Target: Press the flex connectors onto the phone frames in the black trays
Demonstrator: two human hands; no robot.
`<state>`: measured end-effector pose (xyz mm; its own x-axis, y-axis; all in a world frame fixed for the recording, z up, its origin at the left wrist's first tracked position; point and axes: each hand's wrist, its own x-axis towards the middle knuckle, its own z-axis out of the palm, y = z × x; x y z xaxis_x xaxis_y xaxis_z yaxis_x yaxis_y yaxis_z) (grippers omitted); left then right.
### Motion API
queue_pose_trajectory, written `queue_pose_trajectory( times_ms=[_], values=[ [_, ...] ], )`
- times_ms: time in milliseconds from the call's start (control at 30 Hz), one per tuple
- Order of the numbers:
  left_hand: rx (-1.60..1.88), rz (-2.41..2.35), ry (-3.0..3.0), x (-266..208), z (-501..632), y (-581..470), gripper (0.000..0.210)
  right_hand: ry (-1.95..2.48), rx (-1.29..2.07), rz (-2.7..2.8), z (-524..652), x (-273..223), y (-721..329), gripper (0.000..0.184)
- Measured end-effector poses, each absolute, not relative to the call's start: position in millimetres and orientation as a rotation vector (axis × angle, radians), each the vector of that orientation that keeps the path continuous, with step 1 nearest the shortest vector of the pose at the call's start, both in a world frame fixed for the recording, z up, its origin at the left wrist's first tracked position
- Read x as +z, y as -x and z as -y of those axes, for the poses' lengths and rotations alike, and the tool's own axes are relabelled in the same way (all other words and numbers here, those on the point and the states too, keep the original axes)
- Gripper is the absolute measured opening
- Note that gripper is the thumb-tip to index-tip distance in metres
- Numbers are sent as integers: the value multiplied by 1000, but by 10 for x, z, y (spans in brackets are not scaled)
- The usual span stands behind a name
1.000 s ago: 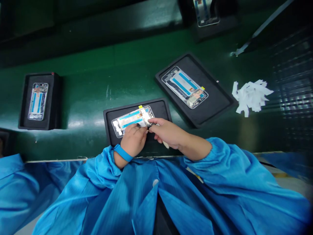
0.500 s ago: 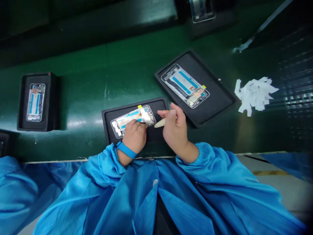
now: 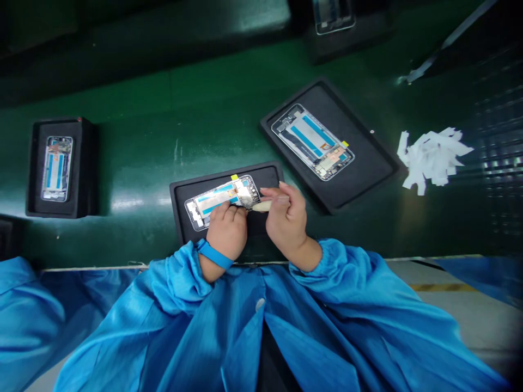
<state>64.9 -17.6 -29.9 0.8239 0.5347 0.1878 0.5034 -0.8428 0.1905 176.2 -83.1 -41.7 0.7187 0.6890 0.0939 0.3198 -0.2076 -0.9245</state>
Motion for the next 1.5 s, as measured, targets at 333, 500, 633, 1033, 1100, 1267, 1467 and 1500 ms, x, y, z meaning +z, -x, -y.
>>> queue_pose_trajectory(
  times_ms=[333, 500, 633, 1033, 1100, 1267, 1467, 1500],
  values=[
    [320, -856, -2839, -290, 197, -634, 19, 1943, 355, 1028, 819, -226, -1799, 26],
    [232, -827, -2824, -332, 204, -617, 20, 1874, 255, 1468, 678, -174, -1789, 34],
    [175, -813, -2788, -309, 178, -603, 21, 1799, 227, 1473, 581, -217, -1812, 35],
    [98, -1201, -2401, -219, -496, -773, 35, 1760, 589, 452, 571, -336, -1812, 37],
    [-54, -1195, -2427, -223, -476, -783, 32, 1753, 606, 443, 565, -327, -1811, 36],
    [-237, -1161, -2407, -148, -425, -756, 26, 1757, 623, 423, 567, -314, -1819, 36],
    [-207, -1185, -2433, -151, -413, -758, 20, 1801, 685, 404, 503, -284, -1867, 35],
    [-175, -1188, -2453, -164, -400, -751, 21, 1809, 691, 406, 476, -275, -1877, 35]
  ],
)
